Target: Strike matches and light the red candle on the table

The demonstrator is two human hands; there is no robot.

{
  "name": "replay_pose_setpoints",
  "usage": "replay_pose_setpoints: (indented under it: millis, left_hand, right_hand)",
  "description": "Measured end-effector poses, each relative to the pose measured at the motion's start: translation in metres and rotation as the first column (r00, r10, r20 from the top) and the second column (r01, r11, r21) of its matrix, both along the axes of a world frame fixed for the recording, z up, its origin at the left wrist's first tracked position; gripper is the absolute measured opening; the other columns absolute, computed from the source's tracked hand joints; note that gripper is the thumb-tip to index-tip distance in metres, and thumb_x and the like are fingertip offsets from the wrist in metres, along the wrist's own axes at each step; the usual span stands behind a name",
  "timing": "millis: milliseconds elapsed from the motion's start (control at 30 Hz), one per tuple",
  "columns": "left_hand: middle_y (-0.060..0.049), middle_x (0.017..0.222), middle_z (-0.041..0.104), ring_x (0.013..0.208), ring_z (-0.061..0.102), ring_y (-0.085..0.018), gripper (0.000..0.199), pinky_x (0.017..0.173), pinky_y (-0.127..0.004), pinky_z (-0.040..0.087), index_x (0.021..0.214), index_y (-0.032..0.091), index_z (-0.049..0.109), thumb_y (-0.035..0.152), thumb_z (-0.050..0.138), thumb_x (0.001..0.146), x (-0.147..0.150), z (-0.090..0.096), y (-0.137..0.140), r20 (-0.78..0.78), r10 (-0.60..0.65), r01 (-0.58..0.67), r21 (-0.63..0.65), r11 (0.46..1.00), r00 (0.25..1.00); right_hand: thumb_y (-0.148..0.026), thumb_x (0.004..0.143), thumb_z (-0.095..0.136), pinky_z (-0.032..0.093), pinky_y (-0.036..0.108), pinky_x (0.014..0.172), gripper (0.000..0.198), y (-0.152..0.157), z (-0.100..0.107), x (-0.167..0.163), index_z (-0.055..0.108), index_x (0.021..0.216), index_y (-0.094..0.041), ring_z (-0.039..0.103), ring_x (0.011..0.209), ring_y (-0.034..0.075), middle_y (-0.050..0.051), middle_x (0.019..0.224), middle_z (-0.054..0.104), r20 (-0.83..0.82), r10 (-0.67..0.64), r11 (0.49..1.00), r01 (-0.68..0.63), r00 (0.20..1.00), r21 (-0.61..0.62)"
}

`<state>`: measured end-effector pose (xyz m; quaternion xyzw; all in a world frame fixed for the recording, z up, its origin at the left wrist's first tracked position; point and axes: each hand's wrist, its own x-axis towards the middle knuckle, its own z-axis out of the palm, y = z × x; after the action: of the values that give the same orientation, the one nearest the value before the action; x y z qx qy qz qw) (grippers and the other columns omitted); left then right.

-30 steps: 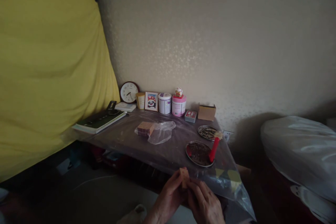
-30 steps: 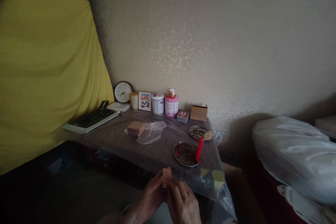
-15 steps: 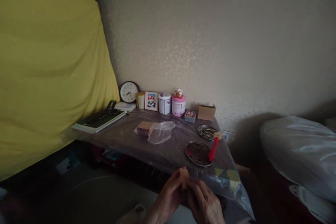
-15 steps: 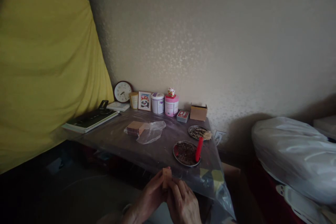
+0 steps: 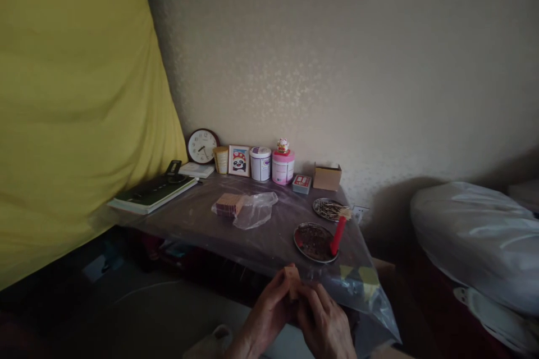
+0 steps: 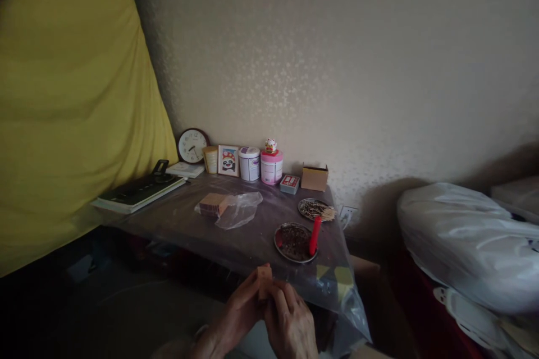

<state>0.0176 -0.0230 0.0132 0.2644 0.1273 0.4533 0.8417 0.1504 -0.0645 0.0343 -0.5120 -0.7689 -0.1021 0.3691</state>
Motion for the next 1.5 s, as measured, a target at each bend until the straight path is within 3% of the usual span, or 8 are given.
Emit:
replay_pose_setpoints:
  millis: [167, 367, 567, 767, 933, 1100, 1367, 1500]
  left_hand:
    - [-0.006, 0.097, 0.061, 0.090, 0.056, -0.018, 0.036, 0.081, -0.032, 0.040, 0.118, 0.023, 0.054, 0.025, 0.057, 0.082, 0.000, 0.000, 0.001, 0.032, 0.003, -0.003, -0.009, 1.000, 0.999]
    - [-0.006, 0.098, 0.063, 0.095, 0.057, -0.020, 0.036, 0.084, -0.033, 0.038, 0.116, 0.025, 0.055, 0.024, 0.058, 0.081, 0.000, 0.002, 0.000, 0.060, -0.006, 0.008, -0.023, 1.000, 0.998]
    - [-0.007, 0.103, 0.064, 0.099, 0.057, -0.022, 0.036, 0.087, -0.036, 0.038, 0.119, 0.026, 0.054, 0.024, 0.055, 0.082, -0.003, 0.006, 0.000, 0.071, -0.002, 0.002, 0.011, 1.000, 0.997]
    - [-0.009, 0.111, 0.063, 0.104, 0.057, -0.024, 0.036, 0.092, -0.041, 0.036, 0.120, 0.026, 0.052, 0.024, 0.052, 0.085, -0.005, 0.007, -0.002, 0.087, -0.028, 0.025, 0.033, 0.999, 0.996]
    - [-0.007, 0.106, 0.063, 0.101, 0.057, -0.022, 0.037, 0.088, -0.036, 0.038, 0.121, 0.024, 0.052, 0.020, 0.052, 0.085, -0.006, 0.011, -0.002, 0.053, 0.001, -0.003, 0.038, 0.999, 0.999]
    - [-0.008, 0.102, 0.066, 0.100, 0.059, -0.024, 0.034, 0.088, -0.039, 0.038, 0.120, 0.022, 0.052, 0.021, 0.048, 0.086, -0.007, 0.014, -0.002, 0.025, 0.000, -0.002, 0.105, 0.994, 1.000]
    - [-0.011, 0.114, 0.064, 0.107, 0.057, -0.026, 0.042, 0.094, -0.042, 0.034, 0.127, 0.024, 0.047, 0.021, 0.051, 0.085, -0.011, 0.016, -0.004, 0.017, -0.018, 0.015, 0.161, 0.987, 1.000]
    - [-0.010, 0.112, 0.065, 0.106, 0.057, -0.024, 0.045, 0.093, -0.039, 0.035, 0.127, 0.024, 0.047, 0.021, 0.054, 0.083, -0.013, 0.014, -0.004, -0.011, -0.001, 0.003, 0.156, 0.988, 1.000]
  right_hand:
    - [-0.021, 0.085, 0.044, 0.056, 0.025, 0.064, 0.014, -0.002, 0.000, -0.004, 0.056, 0.093, -0.022, 0.067, 0.072, 0.016, 0.004, 0.087, 0.064, -0.259, -0.003, 0.991, -0.032, 0.966, -0.131]
    - [-0.029, 0.085, 0.050, 0.056, 0.025, 0.067, 0.015, -0.002, -0.003, -0.007, 0.054, 0.098, -0.022, 0.067, 0.080, 0.018, 0.004, 0.088, 0.065, -0.548, -0.011, 0.965, -0.135, 0.837, -0.226]
    - [-0.036, 0.084, 0.054, 0.057, 0.027, 0.067, 0.025, -0.002, -0.008, -0.011, 0.051, 0.105, -0.022, 0.068, 0.079, 0.019, 0.005, 0.093, 0.065, -0.713, -0.067, 0.933, -0.209, 0.698, -0.292]
    - [-0.042, 0.083, 0.055, 0.057, 0.027, 0.063, 0.030, -0.004, -0.005, -0.015, 0.051, 0.106, -0.022, 0.067, 0.072, 0.018, 0.001, 0.079, 0.066, -0.791, -0.098, 0.899, -0.287, 0.604, -0.330]
    - [-0.035, 0.083, 0.056, 0.055, 0.027, 0.069, 0.026, -0.003, -0.005, -0.014, 0.053, 0.105, -0.021, 0.066, 0.082, 0.019, 0.005, 0.093, 0.067, -0.771, -0.045, 0.908, -0.295, 0.636, -0.297]
    - [-0.034, 0.083, 0.057, 0.053, 0.027, 0.075, 0.026, -0.004, -0.008, -0.012, 0.052, 0.106, -0.022, 0.063, 0.086, 0.019, 0.005, 0.098, 0.064, -0.754, -0.051, 0.907, -0.286, 0.655, -0.309]
    - [-0.037, 0.084, 0.056, 0.054, 0.029, 0.076, 0.026, -0.007, -0.004, -0.017, 0.051, 0.106, -0.024, 0.063, 0.091, 0.021, 0.005, 0.100, 0.065, -0.864, -0.043, 0.880, -0.391, 0.502, -0.271]
    - [-0.035, 0.086, 0.054, 0.055, 0.028, 0.075, 0.024, -0.008, -0.006, -0.019, 0.050, 0.106, -0.024, 0.063, 0.092, 0.021, 0.005, 0.102, 0.064, -0.879, 0.006, 0.874, -0.429, 0.477, -0.227]
